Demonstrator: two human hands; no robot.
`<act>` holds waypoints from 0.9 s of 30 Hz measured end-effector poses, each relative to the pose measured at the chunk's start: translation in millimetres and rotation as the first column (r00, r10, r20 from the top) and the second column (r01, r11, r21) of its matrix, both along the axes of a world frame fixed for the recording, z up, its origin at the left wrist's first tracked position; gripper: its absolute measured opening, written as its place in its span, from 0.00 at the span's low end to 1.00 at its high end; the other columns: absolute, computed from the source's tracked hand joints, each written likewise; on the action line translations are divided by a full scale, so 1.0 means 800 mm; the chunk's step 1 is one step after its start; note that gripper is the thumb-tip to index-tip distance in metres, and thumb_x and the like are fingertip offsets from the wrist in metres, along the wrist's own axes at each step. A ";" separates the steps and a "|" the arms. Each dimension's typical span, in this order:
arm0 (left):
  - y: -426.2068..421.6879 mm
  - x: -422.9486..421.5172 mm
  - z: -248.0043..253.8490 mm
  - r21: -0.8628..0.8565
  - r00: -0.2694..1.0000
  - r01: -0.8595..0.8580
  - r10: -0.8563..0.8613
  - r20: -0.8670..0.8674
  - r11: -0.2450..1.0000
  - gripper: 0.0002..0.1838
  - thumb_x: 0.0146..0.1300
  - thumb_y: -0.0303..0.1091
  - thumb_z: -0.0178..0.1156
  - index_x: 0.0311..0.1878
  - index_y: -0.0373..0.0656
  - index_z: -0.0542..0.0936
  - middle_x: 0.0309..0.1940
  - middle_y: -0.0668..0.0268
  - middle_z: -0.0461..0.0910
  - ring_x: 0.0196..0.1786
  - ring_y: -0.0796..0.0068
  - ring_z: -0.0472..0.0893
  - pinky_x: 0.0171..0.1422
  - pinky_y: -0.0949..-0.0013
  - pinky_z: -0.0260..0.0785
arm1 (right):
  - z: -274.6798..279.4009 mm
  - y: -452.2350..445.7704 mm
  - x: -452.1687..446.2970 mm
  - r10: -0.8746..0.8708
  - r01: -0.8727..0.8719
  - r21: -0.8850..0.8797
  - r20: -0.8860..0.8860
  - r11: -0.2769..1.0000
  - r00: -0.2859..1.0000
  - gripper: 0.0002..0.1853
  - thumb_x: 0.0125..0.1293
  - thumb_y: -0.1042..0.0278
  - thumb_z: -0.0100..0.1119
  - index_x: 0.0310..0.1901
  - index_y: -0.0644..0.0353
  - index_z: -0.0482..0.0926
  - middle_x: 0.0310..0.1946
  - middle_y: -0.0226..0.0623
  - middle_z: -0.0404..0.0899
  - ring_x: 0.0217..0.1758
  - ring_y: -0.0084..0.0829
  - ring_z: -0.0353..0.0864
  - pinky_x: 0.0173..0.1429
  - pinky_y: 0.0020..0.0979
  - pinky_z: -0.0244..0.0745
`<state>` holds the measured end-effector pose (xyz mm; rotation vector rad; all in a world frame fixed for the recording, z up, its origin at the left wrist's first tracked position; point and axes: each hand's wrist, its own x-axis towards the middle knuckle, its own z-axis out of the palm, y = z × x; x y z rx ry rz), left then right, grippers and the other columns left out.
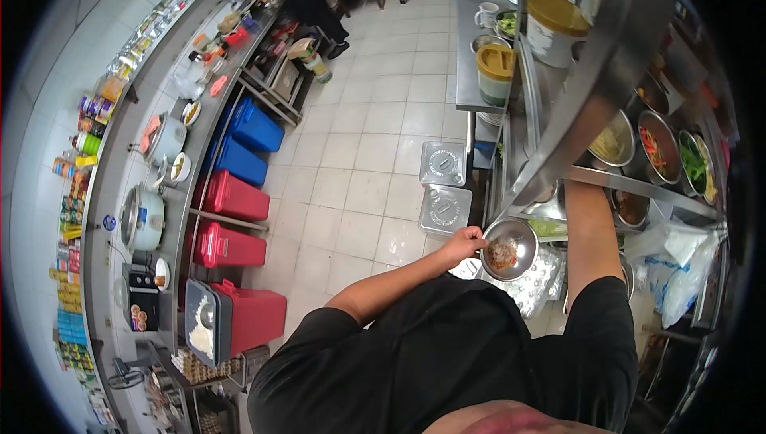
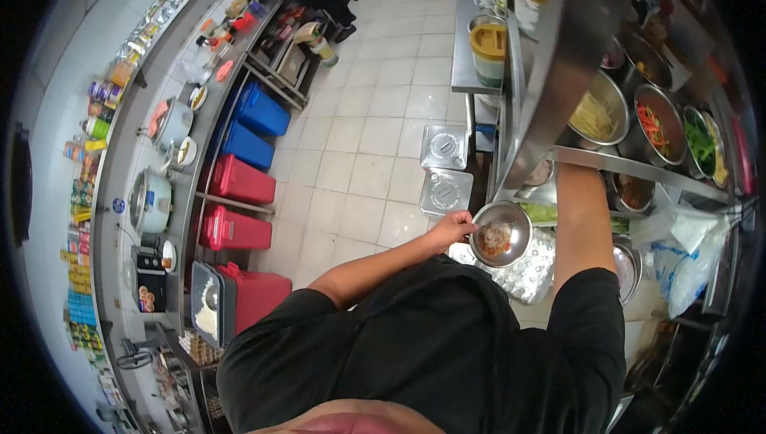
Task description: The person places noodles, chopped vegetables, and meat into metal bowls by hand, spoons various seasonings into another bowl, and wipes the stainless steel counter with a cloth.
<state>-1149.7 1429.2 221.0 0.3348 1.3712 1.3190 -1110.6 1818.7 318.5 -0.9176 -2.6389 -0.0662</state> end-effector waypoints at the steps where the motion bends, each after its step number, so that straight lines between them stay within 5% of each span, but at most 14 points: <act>1: -0.001 -0.001 0.000 -0.002 1.000 -0.010 0.010 0.010 1.000 0.09 0.64 0.31 0.62 0.30 0.47 0.72 0.26 0.76 0.71 0.30 0.84 0.73 0.33 0.74 0.73 | 0.001 0.001 0.001 -0.005 0.005 -0.003 -0.002 1.000 1.000 0.12 0.64 0.60 0.55 0.39 0.60 0.81 0.37 0.47 0.84 0.43 0.48 0.82 0.49 0.45 0.75; 27: 0.048 0.017 0.000 0.043 0.982 0.126 -0.130 0.133 0.991 0.10 0.65 0.28 0.61 0.29 0.47 0.70 0.26 0.73 0.71 0.26 0.81 0.72 0.32 0.74 0.71 | -0.009 -0.018 0.049 -0.152 0.149 -0.028 -0.219 0.988 0.964 0.17 0.65 0.54 0.55 0.40 0.61 0.82 0.34 0.47 0.84 0.41 0.49 0.83 0.47 0.43 0.75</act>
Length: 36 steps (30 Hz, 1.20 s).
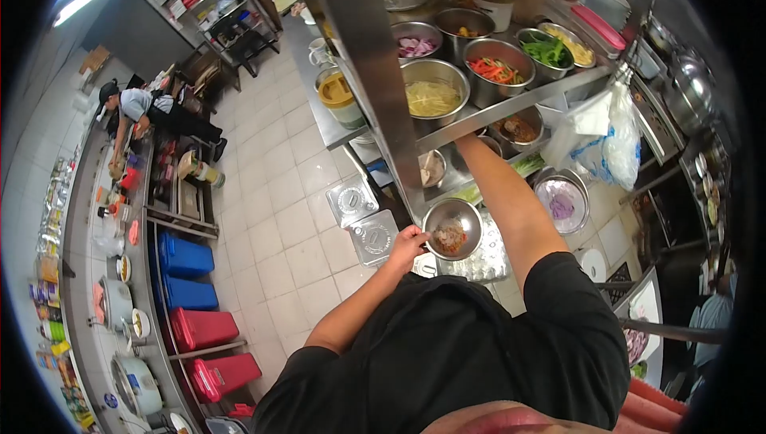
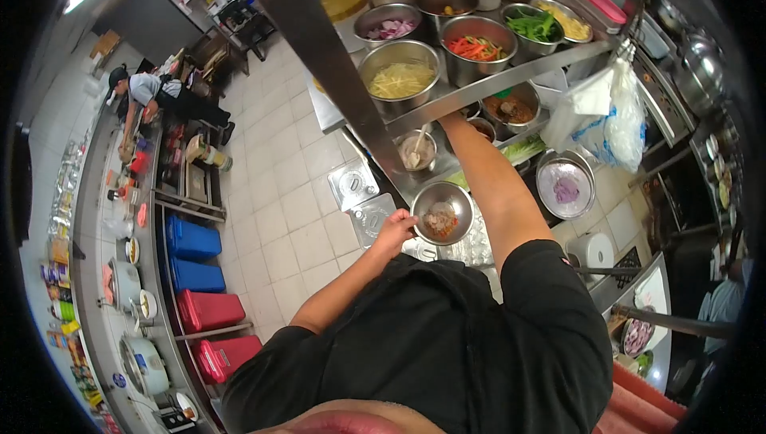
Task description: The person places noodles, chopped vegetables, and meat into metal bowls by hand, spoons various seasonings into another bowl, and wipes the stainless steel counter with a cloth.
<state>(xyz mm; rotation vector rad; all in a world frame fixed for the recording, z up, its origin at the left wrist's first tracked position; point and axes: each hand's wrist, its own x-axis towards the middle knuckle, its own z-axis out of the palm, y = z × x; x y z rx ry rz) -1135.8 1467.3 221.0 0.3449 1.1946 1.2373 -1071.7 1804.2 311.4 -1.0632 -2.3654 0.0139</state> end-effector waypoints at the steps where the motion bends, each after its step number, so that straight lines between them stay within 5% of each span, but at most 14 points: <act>1: 0.002 0.000 0.002 0.008 1.000 -0.007 0.006 0.008 1.000 0.10 0.64 0.28 0.61 0.29 0.46 0.70 0.26 0.73 0.71 0.27 0.82 0.72 0.32 0.74 0.72 | -0.001 -0.003 0.002 0.006 -0.005 0.037 -0.028 0.999 1.000 0.17 0.65 0.54 0.55 0.40 0.61 0.82 0.34 0.47 0.84 0.41 0.49 0.83 0.47 0.43 0.75; 4: 0.007 -0.003 0.000 0.025 0.999 -0.039 0.039 -0.012 0.999 0.11 0.64 0.27 0.61 0.28 0.48 0.70 0.24 0.75 0.69 0.26 0.84 0.69 0.28 0.76 0.64 | -0.004 -0.032 0.033 0.065 -0.069 -0.014 -0.224 0.997 0.972 0.18 0.65 0.53 0.55 0.40 0.62 0.82 0.34 0.47 0.84 0.41 0.49 0.83 0.47 0.42 0.75; 6: 0.013 -0.008 -0.005 0.031 0.993 -0.039 0.042 -0.107 0.999 0.11 0.63 0.28 0.61 0.28 0.50 0.69 0.23 0.77 0.67 0.25 0.84 0.68 0.28 0.76 0.62 | 0.067 -0.122 0.084 -0.007 -0.309 -0.489 -0.543 0.816 0.840 0.15 0.61 0.58 0.61 0.42 0.61 0.83 0.33 0.46 0.84 0.38 0.44 0.85 0.44 0.39 0.76; 7: 0.016 -0.009 -0.002 0.040 0.983 -0.021 0.028 -0.182 0.999 0.11 0.63 0.28 0.61 0.28 0.50 0.70 0.23 0.77 0.67 0.25 0.84 0.67 0.28 0.76 0.61 | 0.047 -0.131 0.098 -0.080 -0.255 -0.628 -0.454 0.735 0.887 0.12 0.59 0.64 0.63 0.41 0.60 0.84 0.33 0.44 0.84 0.37 0.37 0.84 0.43 0.35 0.76; 10: 0.027 -0.006 -0.010 0.049 0.994 -0.066 0.070 -0.089 0.997 0.10 0.64 0.28 0.62 0.29 0.48 0.71 0.23 0.75 0.70 0.25 0.84 0.68 0.29 0.76 0.63 | 0.039 -0.205 0.139 0.049 -0.321 -0.602 -0.423 0.731 0.905 0.11 0.59 0.65 0.65 0.39 0.64 0.83 0.30 0.45 0.84 0.33 0.35 0.83 0.39 0.34 0.76; 13: 0.035 -0.003 0.005 0.037 1.000 0.004 -0.003 -0.029 0.999 0.07 0.67 0.26 0.57 0.34 0.46 0.69 0.32 0.68 0.75 0.34 0.73 0.78 0.41 0.65 0.76 | 0.005 -0.242 0.162 0.100 -0.265 -0.714 -0.266 0.647 0.959 0.14 0.59 0.65 0.65 0.43 0.65 0.84 0.31 0.47 0.84 0.32 0.35 0.85 0.39 0.34 0.77; 16: 0.042 0.011 0.020 0.029 0.999 0.007 -0.008 0.045 1.000 0.08 0.67 0.25 0.57 0.33 0.47 0.69 0.35 0.66 0.77 0.36 0.71 0.79 0.47 0.63 0.76 | -0.006 -0.250 0.187 0.013 -0.183 -0.717 -0.235 0.673 0.972 0.15 0.59 0.65 0.64 0.46 0.64 0.83 0.32 0.47 0.84 0.32 0.35 0.85 0.41 0.33 0.78; 18: 0.049 0.017 0.014 0.042 0.998 0.050 -0.051 0.029 0.998 0.08 0.67 0.25 0.57 0.32 0.47 0.69 0.34 0.66 0.78 0.36 0.72 0.79 0.47 0.63 0.76 | -0.021 -0.242 0.208 0.009 -0.228 -0.671 -0.313 0.705 0.950 0.14 0.62 0.72 0.57 0.48 0.63 0.83 0.35 0.44 0.85 0.37 0.33 0.85 0.44 0.32 0.77; 22: 0.055 0.029 0.014 0.057 0.996 0.074 -0.077 0.055 0.996 0.09 0.67 0.25 0.57 0.32 0.46 0.69 0.34 0.66 0.78 0.36 0.72 0.80 0.47 0.63 0.76 | -0.006 -0.240 0.240 -0.184 -0.204 -0.775 -0.381 0.598 0.906 0.13 0.64 0.77 0.49 0.47 0.62 0.80 0.34 0.34 0.85 0.31 0.23 0.78 0.38 0.27 0.75; 27: 0.056 0.028 0.013 0.074 0.996 0.061 -0.066 0.063 0.995 0.09 0.67 0.24 0.57 0.31 0.46 0.70 0.35 0.66 0.79 0.37 0.71 0.81 0.47 0.63 0.77 | 0.007 -0.242 0.254 -0.396 -0.221 -0.786 -0.506 0.577 0.766 0.12 0.66 0.76 0.52 0.50 0.64 0.75 0.34 0.35 0.85 0.31 0.20 0.78 0.36 0.24 0.75; 31: 0.057 0.027 0.016 0.075 0.997 0.038 -0.043 0.067 0.996 0.09 0.67 0.24 0.56 0.31 0.46 0.71 0.34 0.65 0.79 0.38 0.70 0.81 0.47 0.62 0.77 | -0.004 -0.237 0.257 -0.406 -0.281 -0.773 -0.561 0.568 0.721 0.09 0.65 0.73 0.59 0.44 0.65 0.79 0.31 0.33 0.84 0.31 0.20 0.78 0.36 0.23 0.75; 34: 0.056 0.031 0.022 0.069 0.998 -0.031 0.027 0.064 0.997 0.10 0.65 0.25 0.60 0.29 0.45 0.71 0.29 0.68 0.77 0.30 0.76 0.79 0.36 0.69 0.77 | -0.007 -0.238 0.254 -0.410 -0.237 -0.779 -0.531 0.580 0.741 0.07 0.63 0.72 0.61 0.40 0.64 0.81 0.28 0.30 0.82 0.31 0.18 0.77 0.37 0.23 0.73; 36: 0.055 0.025 0.016 0.075 0.997 -0.008 0.002 0.074 0.997 0.09 0.67 0.24 0.58 0.31 0.46 0.71 0.33 0.66 0.79 0.36 0.73 0.81 0.43 0.64 0.77 | -0.018 -0.236 0.253 -0.384 -0.189 -0.751 -0.516 0.633 0.765 0.06 0.62 0.72 0.62 0.39 0.64 0.81 0.27 0.28 0.81 0.31 0.17 0.76 0.37 0.22 0.72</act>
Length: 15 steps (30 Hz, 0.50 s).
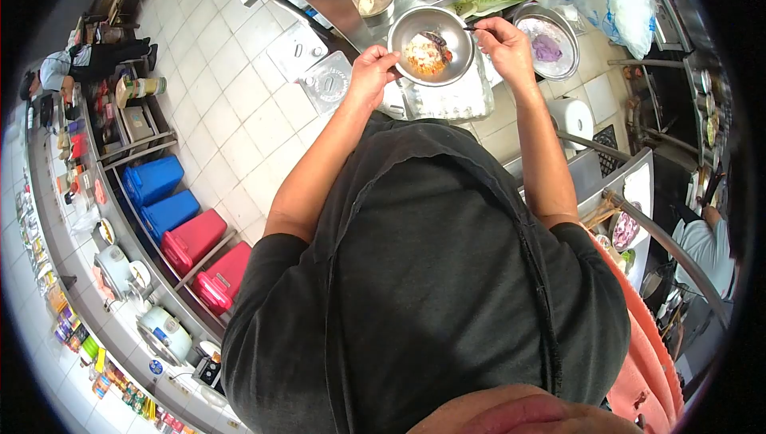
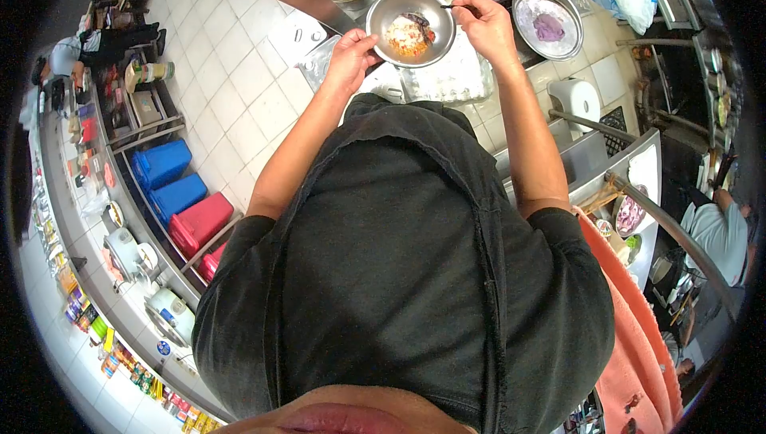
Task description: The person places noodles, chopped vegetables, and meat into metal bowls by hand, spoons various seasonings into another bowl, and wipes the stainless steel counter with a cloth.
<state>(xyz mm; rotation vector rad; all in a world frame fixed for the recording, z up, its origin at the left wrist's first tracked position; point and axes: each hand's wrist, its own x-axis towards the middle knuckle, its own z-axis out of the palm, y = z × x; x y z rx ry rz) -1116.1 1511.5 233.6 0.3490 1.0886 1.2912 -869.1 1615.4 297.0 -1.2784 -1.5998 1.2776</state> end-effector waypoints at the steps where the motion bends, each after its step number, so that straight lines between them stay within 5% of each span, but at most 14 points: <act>1: -0.001 -0.001 0.000 0.002 1.000 0.013 -0.013 0.005 1.000 0.08 0.67 0.23 0.56 0.32 0.46 0.71 0.35 0.65 0.79 0.39 0.71 0.81 0.47 0.62 0.77 | -0.003 0.001 0.000 -0.007 0.006 0.032 0.027 0.999 1.000 0.06 0.62 0.72 0.63 0.39 0.64 0.82 0.27 0.27 0.81 0.31 0.17 0.75 0.37 0.22 0.71; 7: 0.000 -0.003 -0.005 -0.013 1.000 -0.007 0.007 0.010 1.000 0.09 0.67 0.24 0.56 0.31 0.46 0.70 0.35 0.65 0.79 0.39 0.71 0.81 0.47 0.63 0.77 | -0.015 0.007 0.008 0.002 -0.003 0.026 0.040 1.000 0.999 0.06 0.61 0.72 0.64 0.38 0.63 0.82 0.27 0.25 0.80 0.30 0.16 0.74 0.37 0.22 0.70; 10: 0.002 -0.003 -0.006 -0.010 1.000 -0.016 0.016 -0.014 1.000 0.11 0.65 0.25 0.60 0.29 0.47 0.69 0.30 0.69 0.77 0.31 0.77 0.77 0.36 0.72 0.73 | -0.017 0.005 0.011 0.010 -0.010 -0.005 0.003 1.000 1.000 0.06 0.62 0.72 0.63 0.39 0.63 0.82 0.27 0.24 0.80 0.30 0.16 0.73 0.36 0.22 0.70; 15: 0.002 -0.003 0.005 -0.015 1.000 0.007 -0.008 -0.017 1.000 0.10 0.66 0.24 0.58 0.31 0.48 0.69 0.31 0.68 0.77 0.34 0.75 0.78 0.40 0.66 0.75 | -0.020 0.006 0.008 -0.040 0.040 0.000 -0.057 0.999 0.998 0.04 0.64 0.72 0.59 0.36 0.62 0.80 0.27 0.24 0.78 0.31 0.16 0.72 0.37 0.22 0.70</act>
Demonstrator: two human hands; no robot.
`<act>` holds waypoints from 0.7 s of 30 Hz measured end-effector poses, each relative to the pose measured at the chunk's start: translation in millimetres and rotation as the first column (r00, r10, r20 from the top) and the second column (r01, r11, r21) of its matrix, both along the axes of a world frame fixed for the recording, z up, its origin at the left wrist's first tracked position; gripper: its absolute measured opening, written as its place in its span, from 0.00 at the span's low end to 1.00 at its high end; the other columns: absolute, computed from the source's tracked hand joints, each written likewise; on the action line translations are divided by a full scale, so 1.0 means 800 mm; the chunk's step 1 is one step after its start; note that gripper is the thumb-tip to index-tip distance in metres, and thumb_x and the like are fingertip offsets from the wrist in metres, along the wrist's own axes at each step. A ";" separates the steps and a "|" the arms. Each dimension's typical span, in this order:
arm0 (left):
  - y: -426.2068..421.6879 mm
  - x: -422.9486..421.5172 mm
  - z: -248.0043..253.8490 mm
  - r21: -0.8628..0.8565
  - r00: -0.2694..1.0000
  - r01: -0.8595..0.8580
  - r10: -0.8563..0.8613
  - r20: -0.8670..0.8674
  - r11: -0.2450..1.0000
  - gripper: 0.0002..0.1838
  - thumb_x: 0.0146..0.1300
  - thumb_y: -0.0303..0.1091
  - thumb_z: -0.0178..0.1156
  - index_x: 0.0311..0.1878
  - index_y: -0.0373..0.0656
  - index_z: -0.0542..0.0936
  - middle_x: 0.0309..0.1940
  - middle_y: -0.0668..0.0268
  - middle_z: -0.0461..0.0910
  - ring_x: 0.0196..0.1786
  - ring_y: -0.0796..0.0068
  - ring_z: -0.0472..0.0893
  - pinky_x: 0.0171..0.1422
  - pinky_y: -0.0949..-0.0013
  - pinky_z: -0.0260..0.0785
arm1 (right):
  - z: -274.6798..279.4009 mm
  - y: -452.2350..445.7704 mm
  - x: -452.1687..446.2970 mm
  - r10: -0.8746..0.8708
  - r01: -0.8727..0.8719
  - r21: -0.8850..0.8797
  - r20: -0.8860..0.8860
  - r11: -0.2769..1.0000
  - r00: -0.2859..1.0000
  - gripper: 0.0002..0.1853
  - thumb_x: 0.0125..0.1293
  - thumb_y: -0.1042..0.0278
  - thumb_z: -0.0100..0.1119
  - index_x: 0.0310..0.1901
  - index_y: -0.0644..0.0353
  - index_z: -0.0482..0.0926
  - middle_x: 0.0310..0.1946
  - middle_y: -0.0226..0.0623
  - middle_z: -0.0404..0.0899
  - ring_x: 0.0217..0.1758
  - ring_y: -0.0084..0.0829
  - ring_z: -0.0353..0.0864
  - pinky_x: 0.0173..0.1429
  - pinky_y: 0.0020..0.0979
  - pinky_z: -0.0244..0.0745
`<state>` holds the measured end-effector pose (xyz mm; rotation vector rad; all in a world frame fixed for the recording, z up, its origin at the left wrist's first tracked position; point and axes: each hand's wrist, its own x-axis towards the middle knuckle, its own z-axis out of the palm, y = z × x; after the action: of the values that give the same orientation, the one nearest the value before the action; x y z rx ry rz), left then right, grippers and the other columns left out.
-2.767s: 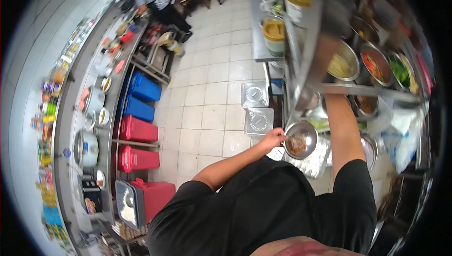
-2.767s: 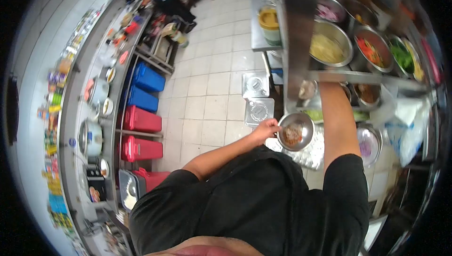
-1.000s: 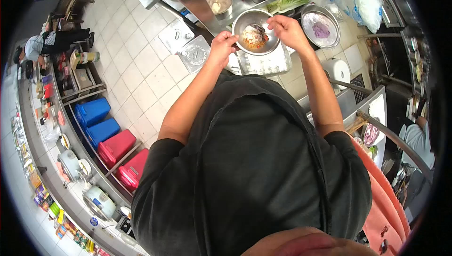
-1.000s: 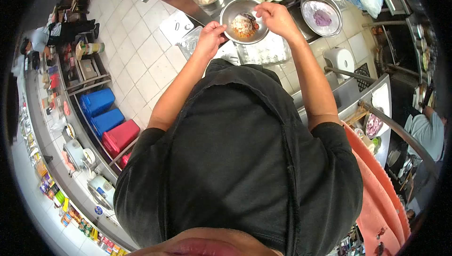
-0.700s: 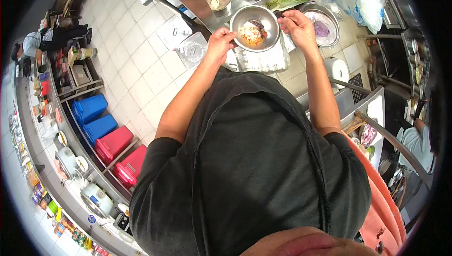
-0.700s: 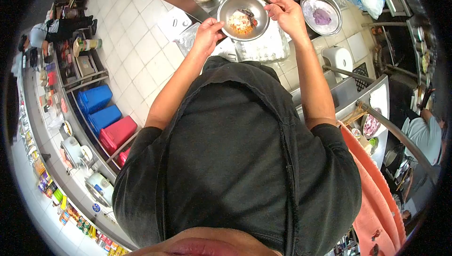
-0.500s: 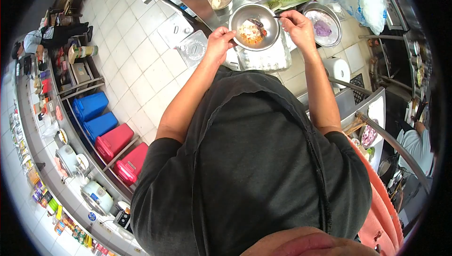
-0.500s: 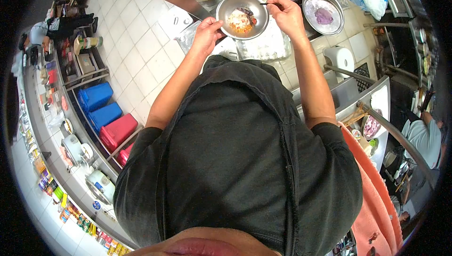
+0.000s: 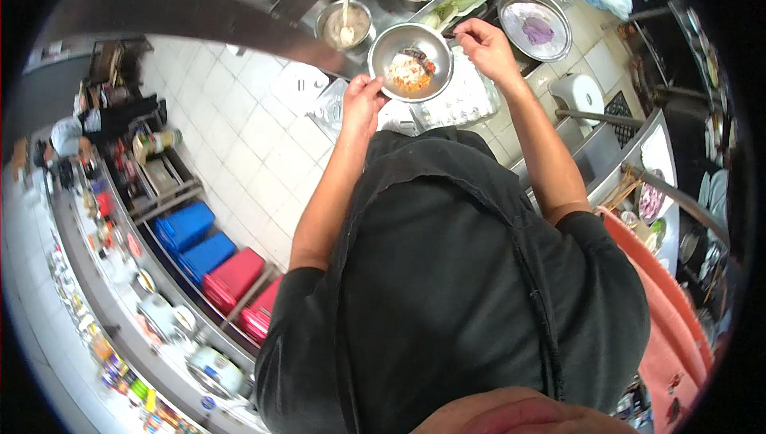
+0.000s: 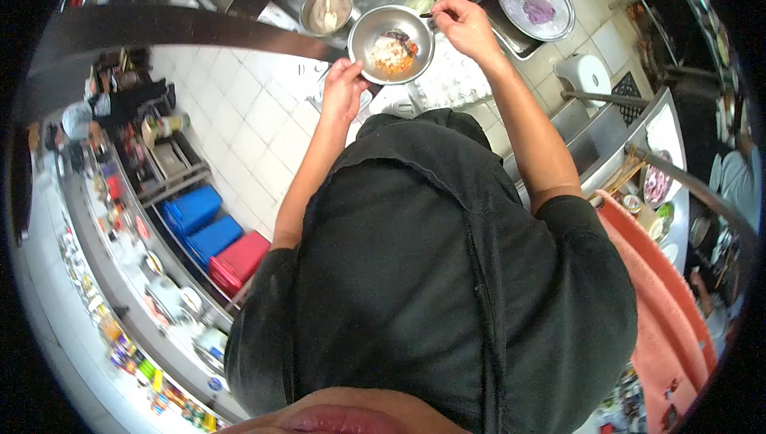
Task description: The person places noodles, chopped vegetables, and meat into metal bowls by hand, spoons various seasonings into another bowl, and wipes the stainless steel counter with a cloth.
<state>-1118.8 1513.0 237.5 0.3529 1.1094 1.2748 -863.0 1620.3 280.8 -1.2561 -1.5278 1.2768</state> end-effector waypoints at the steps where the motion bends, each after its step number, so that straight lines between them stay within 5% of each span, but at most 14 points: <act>1: 0.000 -0.001 0.000 -0.009 1.000 0.007 -0.007 0.000 1.000 0.09 0.66 0.24 0.57 0.32 0.49 0.70 0.31 0.68 0.77 0.35 0.75 0.78 0.41 0.64 0.75 | 0.001 0.001 -0.002 -0.003 0.003 0.030 -0.020 1.000 1.000 0.04 0.64 0.72 0.59 0.35 0.62 0.79 0.27 0.24 0.78 0.31 0.16 0.72 0.36 0.23 0.71; 12: -0.002 -0.012 -0.011 0.013 0.999 0.021 -0.021 0.039 1.000 0.08 0.67 0.23 0.56 0.33 0.47 0.70 0.35 0.63 0.79 0.39 0.70 0.80 0.47 0.60 0.78 | -0.008 -0.004 -0.003 -0.065 0.064 0.056 0.012 0.996 0.998 0.06 0.66 0.68 0.60 0.36 0.62 0.80 0.25 0.21 0.75 0.27 0.13 0.68 0.31 0.22 0.66; 15: 0.001 -0.016 -0.011 0.022 0.999 0.044 -0.044 0.029 0.999 0.07 0.68 0.24 0.55 0.34 0.46 0.71 0.36 0.61 0.80 0.40 0.69 0.81 0.49 0.59 0.78 | -0.011 -0.004 0.005 -0.072 0.073 -0.025 0.027 0.997 0.997 0.07 0.63 0.68 0.59 0.37 0.63 0.81 0.26 0.29 0.80 0.30 0.19 0.74 0.37 0.26 0.72; 21: 0.003 -0.011 -0.006 -0.024 0.999 0.033 -0.033 0.003 0.999 0.08 0.68 0.24 0.54 0.33 0.46 0.69 0.34 0.62 0.79 0.39 0.68 0.80 0.48 0.59 0.78 | -0.029 0.001 0.014 -0.123 0.123 -0.011 0.037 0.992 0.992 0.06 0.62 0.69 0.59 0.35 0.62 0.80 0.25 0.29 0.79 0.29 0.19 0.74 0.36 0.27 0.72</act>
<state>-1127.8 1515.6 232.7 0.3501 1.1122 1.2316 -851.6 1620.9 257.8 -1.3670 -1.4463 1.1919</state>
